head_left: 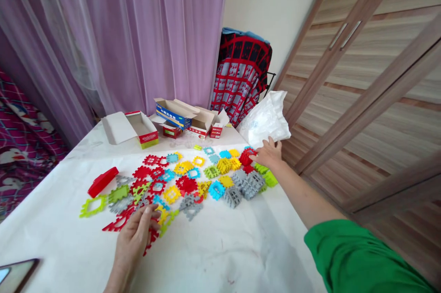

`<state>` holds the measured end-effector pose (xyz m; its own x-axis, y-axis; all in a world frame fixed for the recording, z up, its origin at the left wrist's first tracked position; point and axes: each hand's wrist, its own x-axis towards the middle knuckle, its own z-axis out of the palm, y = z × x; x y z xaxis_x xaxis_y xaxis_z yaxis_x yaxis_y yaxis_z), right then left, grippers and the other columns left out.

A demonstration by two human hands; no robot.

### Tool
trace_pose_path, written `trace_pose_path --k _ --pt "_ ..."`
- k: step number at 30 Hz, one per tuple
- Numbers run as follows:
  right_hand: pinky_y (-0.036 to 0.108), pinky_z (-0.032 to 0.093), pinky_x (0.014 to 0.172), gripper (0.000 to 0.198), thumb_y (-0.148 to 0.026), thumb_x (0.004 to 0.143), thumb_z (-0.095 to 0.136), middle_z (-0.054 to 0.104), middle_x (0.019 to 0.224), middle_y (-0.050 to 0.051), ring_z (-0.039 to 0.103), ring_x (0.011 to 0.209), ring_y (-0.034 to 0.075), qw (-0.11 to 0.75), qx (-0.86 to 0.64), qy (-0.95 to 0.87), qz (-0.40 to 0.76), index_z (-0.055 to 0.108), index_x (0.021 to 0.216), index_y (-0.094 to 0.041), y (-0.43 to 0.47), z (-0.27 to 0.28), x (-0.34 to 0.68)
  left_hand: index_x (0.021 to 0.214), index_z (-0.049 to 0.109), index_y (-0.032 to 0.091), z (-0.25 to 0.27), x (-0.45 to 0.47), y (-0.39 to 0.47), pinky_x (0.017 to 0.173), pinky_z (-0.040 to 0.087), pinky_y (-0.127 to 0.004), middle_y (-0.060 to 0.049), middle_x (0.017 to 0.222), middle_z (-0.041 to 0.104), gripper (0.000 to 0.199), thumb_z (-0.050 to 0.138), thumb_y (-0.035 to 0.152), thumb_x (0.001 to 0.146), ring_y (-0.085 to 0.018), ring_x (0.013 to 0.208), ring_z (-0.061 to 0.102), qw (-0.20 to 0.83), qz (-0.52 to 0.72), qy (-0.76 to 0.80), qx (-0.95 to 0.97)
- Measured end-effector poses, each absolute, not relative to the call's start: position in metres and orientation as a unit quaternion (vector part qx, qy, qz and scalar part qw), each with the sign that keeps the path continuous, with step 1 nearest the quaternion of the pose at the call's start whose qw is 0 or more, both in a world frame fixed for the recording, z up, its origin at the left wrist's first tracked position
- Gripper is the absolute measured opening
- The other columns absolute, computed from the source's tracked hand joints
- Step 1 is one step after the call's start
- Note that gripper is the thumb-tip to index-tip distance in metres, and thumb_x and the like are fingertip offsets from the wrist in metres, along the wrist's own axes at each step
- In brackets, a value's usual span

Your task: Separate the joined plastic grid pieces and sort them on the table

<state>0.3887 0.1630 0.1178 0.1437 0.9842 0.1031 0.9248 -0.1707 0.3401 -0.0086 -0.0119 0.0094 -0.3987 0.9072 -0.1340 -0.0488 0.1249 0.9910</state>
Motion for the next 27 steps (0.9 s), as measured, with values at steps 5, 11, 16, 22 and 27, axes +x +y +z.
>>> trace_pose_path --k 5,11,16,22,27 --pt "0.06 0.006 0.108 0.054 -0.058 0.085 0.045 0.041 0.145 0.016 0.011 0.142 0.037 0.121 0.753 0.628 0.151 0.069 0.116 -0.021 0.165 0.11 0.383 0.093 0.069 0.016 0.015 -0.01 -0.014 0.034 0.034 -0.021 -0.004 0.071 0.069 0.068 0.065 0.075 0.06 -0.011 0.043 0.05 0.424 0.565 0.621 0.339" --pt "0.062 0.005 0.108 0.056 -0.059 0.085 0.044 0.041 0.146 0.016 0.01 0.143 0.036 0.129 0.754 0.627 0.149 0.069 0.117 -0.021 0.171 0.103 0.386 0.093 0.069 0.017 0.016 -0.009 -0.014 0.033 0.03 -0.02 -0.002 0.065 0.067 0.069 0.065 0.076 0.058 -0.008 0.037 0.041 0.42 0.559 0.635 0.328" --pt "0.061 0.008 0.108 0.055 -0.059 0.087 0.042 0.042 0.145 0.016 0.013 0.142 0.035 0.12 0.751 0.63 0.161 0.068 0.117 -0.022 0.167 0.111 0.384 0.091 0.069 0.017 0.019 -0.007 -0.014 0.033 0.029 -0.02 -0.001 0.062 0.065 0.068 0.066 0.075 0.057 -0.007 0.035 0.04 0.421 0.564 0.631 0.327" --pt "0.059 0.012 0.108 0.042 -0.045 0.087 0.05 0.042 0.144 0.013 0.016 0.141 0.035 0.068 0.718 0.669 0.18 0.066 0.12 -0.023 0.169 0.133 0.357 0.088 0.068 0.015 0.02 -0.012 -0.012 0.032 0.031 -0.021 -0.002 0.064 0.066 0.067 0.061 0.076 0.062 -0.009 0.037 0.044 0.375 0.599 0.63 0.323" --pt "0.051 0.021 0.108 0.039 -0.04 0.087 0.052 0.046 0.142 0.01 0.03 0.134 0.032 0.017 0.626 0.771 0.112 0.064 0.121 -0.026 0.178 0.132 0.278 0.084 0.067 0.015 0.018 -0.022 -0.012 0.036 0.037 -0.021 -0.005 0.07 0.067 0.06 0.058 0.073 0.069 -0.015 0.051 0.058 0.322 0.635 0.627 0.317"
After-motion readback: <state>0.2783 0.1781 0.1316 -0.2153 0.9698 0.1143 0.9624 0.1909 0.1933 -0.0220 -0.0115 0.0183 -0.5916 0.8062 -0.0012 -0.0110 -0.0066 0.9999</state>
